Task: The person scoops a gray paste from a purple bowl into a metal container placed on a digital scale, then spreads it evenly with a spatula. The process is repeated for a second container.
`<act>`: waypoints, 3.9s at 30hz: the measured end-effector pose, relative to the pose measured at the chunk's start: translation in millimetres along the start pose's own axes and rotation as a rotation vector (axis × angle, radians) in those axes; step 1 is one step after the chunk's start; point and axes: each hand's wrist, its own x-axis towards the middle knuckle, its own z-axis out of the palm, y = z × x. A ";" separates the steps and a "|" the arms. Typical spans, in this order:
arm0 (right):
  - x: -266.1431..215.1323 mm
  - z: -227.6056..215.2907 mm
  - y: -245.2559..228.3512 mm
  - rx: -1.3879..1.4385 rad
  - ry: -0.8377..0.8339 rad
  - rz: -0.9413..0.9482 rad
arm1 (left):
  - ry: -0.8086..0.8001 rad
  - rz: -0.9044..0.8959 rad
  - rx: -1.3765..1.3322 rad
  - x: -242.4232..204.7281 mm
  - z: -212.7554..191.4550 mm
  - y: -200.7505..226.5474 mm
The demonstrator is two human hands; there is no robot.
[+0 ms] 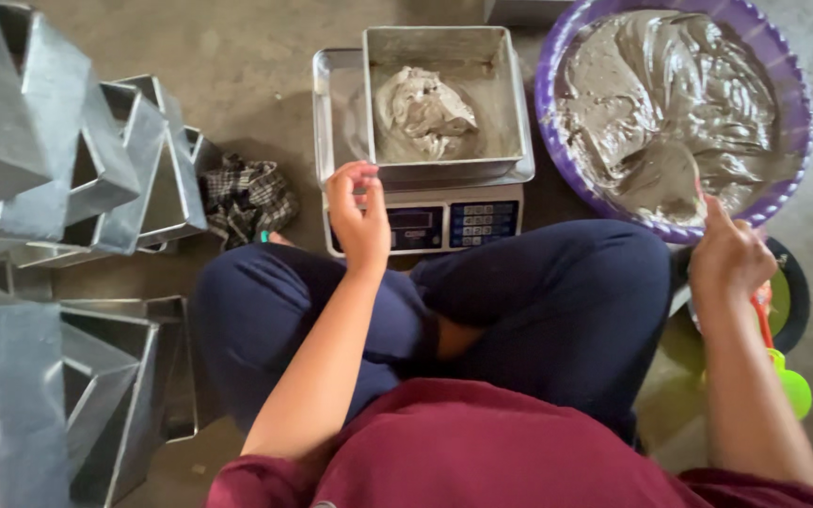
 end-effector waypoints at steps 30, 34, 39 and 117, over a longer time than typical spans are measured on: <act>120.9 12.1 -79.7 1.612 -0.938 0.638 | -0.008 0.042 0.052 0.6 -8.5 4.5; 118.4 -62.1 -115.5 1.886 -0.628 0.668 | 0.000 0.010 0.030 -1.2 -9.5 4.0; 104.2 -136.4 -197.0 1.788 -0.285 0.364 | 0.024 0.027 0.044 -1.1 -10.3 3.1; 129.7 -12.4 -3.0 0.601 -0.333 0.109 | -0.025 0.007 0.046 -1.9 -9.4 7.8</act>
